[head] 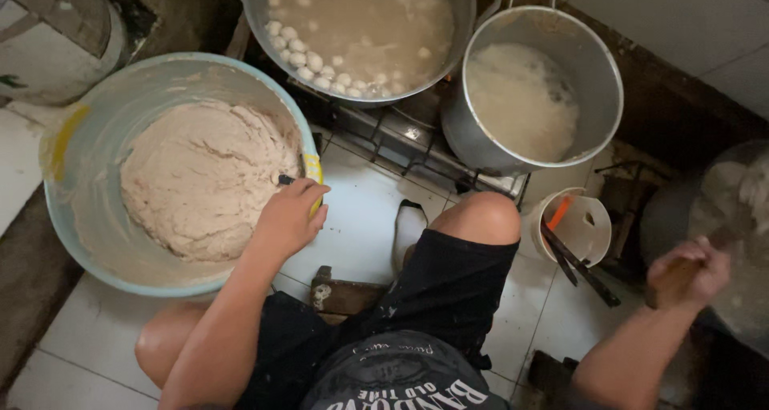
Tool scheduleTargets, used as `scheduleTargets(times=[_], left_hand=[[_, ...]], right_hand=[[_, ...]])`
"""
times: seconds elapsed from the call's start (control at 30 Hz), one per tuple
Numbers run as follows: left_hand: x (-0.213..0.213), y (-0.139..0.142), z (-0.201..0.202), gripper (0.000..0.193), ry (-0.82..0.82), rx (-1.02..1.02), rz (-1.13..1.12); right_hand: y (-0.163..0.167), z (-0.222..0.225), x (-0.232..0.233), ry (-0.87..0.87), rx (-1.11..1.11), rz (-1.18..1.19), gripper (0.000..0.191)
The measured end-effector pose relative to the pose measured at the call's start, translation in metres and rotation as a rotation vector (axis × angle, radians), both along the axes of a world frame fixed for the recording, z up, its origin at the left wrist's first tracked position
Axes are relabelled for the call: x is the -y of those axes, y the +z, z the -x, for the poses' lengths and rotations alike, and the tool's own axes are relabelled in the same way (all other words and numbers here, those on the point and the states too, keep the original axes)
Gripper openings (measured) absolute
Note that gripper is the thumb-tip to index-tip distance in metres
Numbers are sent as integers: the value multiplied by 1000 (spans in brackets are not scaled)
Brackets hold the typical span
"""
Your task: The person sits on the floor beside a large basin of dough and pots of boiling water. They scoop portions of dough with a small scoop, shape dough balls by hand, and drop them into the boiling water, and use a strainer to lift and move cooked balls between pots.
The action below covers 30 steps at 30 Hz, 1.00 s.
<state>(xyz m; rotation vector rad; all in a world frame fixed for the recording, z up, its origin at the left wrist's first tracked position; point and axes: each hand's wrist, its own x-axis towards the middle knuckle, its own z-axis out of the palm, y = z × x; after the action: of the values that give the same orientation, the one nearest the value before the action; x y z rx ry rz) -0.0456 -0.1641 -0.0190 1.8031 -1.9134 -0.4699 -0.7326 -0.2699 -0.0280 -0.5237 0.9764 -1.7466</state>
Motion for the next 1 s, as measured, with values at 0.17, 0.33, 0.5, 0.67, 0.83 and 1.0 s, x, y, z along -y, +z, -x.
scheduleTargets(times=[0.17,0.33,0.5,0.67,0.83,1.0], left_hand=[[-1,1,1,32,20,-34,12],[-2,2,1,31,43,0,-13],[-4,2,-2,32,38,3,14],[-3,3,-4,32,29,-3,41],[2,2,-4,31,4,-13,40],[4,0,-8,30,11,-1,91]], right_hand=[[-8,10,-4,98,623,393,21],[-14,4,-1,281,756,539,25],[-4,6,13,384,552,560,26],[17,-11,36,-134,-187,-110,14],[46,-101,64,281,-546,153,51],[73,-243,111,476,-846,-111,70]])
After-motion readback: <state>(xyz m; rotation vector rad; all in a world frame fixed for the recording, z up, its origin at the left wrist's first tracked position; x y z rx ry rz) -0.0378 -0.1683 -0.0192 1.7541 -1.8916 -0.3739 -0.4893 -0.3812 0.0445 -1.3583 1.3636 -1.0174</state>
